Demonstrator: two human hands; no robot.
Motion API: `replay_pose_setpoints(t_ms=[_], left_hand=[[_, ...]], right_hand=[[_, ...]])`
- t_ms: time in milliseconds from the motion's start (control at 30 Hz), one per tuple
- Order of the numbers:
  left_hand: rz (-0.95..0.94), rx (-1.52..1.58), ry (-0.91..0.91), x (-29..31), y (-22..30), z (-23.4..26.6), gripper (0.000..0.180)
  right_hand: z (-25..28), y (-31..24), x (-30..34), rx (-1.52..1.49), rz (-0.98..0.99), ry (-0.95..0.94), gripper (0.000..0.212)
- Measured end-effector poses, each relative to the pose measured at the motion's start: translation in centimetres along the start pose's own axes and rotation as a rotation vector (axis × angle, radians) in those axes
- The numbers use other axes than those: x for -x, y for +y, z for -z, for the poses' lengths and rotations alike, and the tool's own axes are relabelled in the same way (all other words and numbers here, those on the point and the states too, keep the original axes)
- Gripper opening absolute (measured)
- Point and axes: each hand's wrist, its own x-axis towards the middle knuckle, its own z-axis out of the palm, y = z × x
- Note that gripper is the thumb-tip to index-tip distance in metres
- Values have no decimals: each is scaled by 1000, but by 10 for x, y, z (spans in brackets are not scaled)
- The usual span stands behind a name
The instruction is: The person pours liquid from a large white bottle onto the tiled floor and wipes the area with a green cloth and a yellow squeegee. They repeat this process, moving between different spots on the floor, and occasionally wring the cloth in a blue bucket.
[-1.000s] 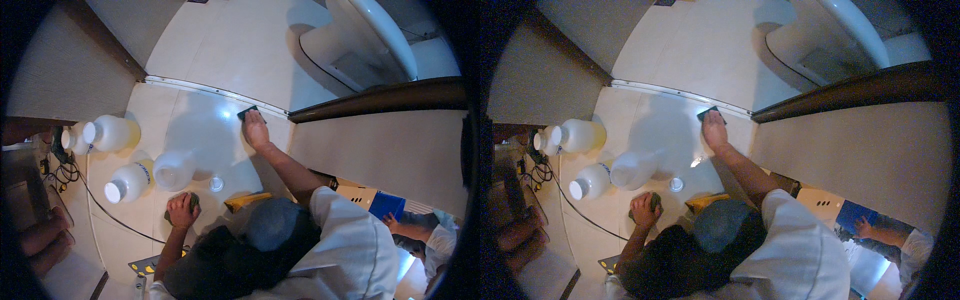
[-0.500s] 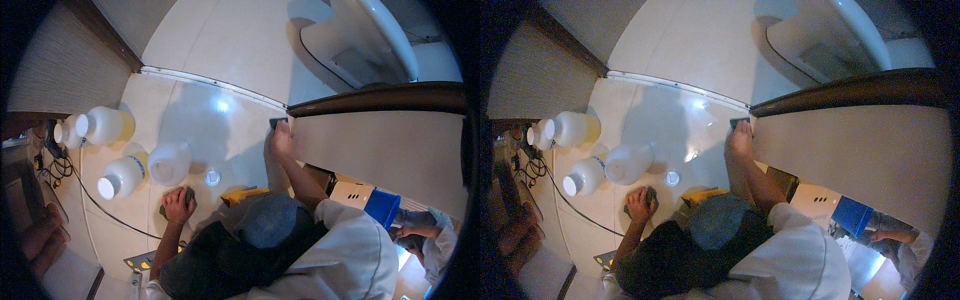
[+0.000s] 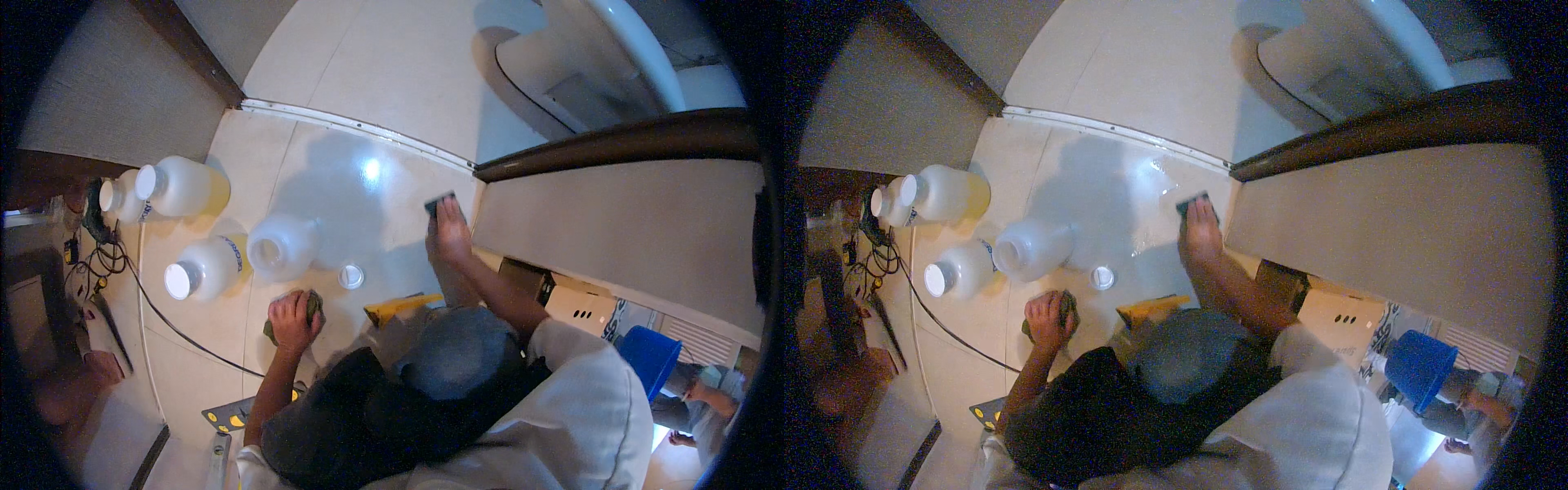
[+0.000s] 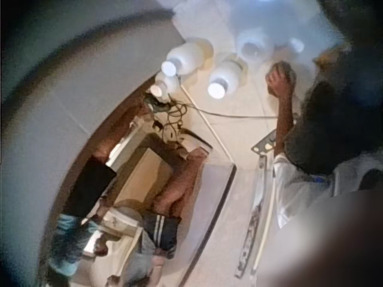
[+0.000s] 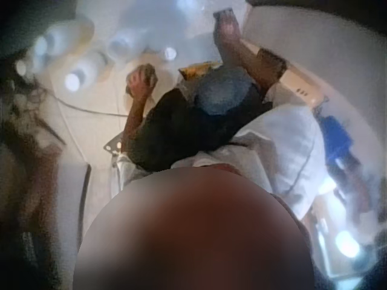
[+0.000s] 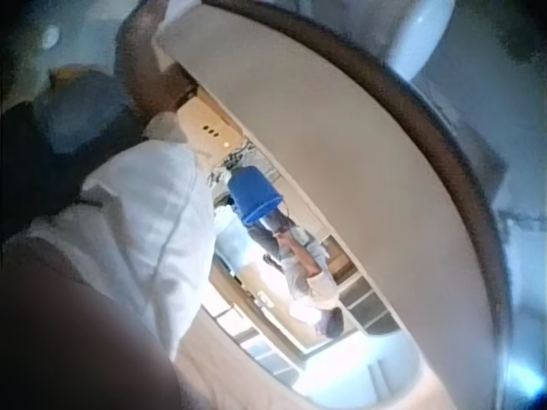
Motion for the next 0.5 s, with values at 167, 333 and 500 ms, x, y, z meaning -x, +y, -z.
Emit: replay_pose_setpoints(t_ms=[167, 333, 500], left_hand=[[-9, 28, 0, -2, 6, 0, 50], [18, -2, 7, 6, 1, 7, 51], [-70, 70, 52, -13, 18, -6, 51]], right_hand=[[-1, 17, -23, 49, 15, -64, 42], [10, -1, 1, -87, -74, -252, 42], [-29, 41, -73, -215, -23, 163, 29]])
